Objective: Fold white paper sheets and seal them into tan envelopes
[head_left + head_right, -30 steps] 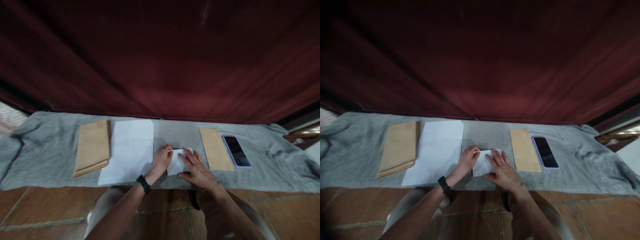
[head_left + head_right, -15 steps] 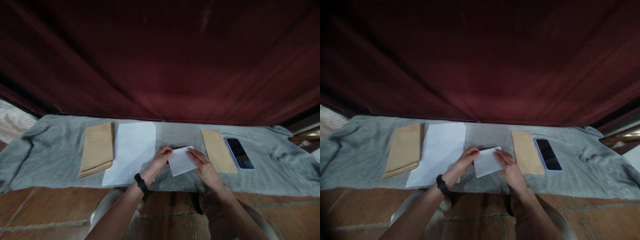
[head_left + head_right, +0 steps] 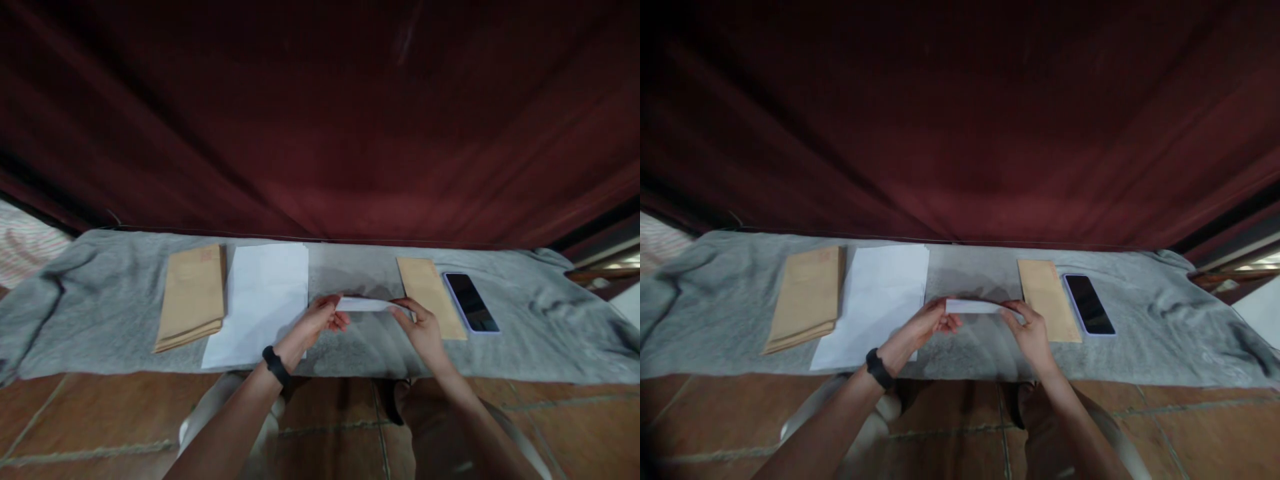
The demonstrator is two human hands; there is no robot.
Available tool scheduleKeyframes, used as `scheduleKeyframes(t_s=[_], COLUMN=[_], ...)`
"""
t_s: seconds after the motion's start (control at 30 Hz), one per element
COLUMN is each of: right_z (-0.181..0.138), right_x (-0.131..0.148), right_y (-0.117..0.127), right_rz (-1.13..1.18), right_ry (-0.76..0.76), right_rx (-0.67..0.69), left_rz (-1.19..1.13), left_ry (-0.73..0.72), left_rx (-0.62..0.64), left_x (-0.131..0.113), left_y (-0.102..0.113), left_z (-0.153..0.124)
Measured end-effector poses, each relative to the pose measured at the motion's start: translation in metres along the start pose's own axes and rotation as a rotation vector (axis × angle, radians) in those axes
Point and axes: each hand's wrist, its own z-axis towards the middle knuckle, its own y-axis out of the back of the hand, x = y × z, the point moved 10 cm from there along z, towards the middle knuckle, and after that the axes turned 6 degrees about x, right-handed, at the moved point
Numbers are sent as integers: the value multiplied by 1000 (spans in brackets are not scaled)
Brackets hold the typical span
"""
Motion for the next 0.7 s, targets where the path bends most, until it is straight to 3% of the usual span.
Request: scheduleKeyframes(t_s=[0.1,0.23,0.37,0.43,0.53,0.6,0.7], right_z=[3,11,11,7,0,-3,-4], right_x=[-15,-33,-43,-43,-33,-23,-8], right_y=[2,-18,-36,-41,-47,-48,-49], right_rz=[133,255,-35,-262,-461,-520,-599], right_ry=[-128,-177,-165,-145,-60,4,99], right_rx=[-61,15,83,87,68,37,8], left_rz=[49,170,433,533,688,763,985], left_ry=[6,-30,-10,-54,-274,-380,-266], left_rx=[6,64,8,-84,-337,-650,-1110], left_x=[3,9,13,-4,-59,-95,-119], left_y=[-1,-10,-7,8,54,106,190], left_z=[-3,-10,-20,-29,-57,-95,-161])
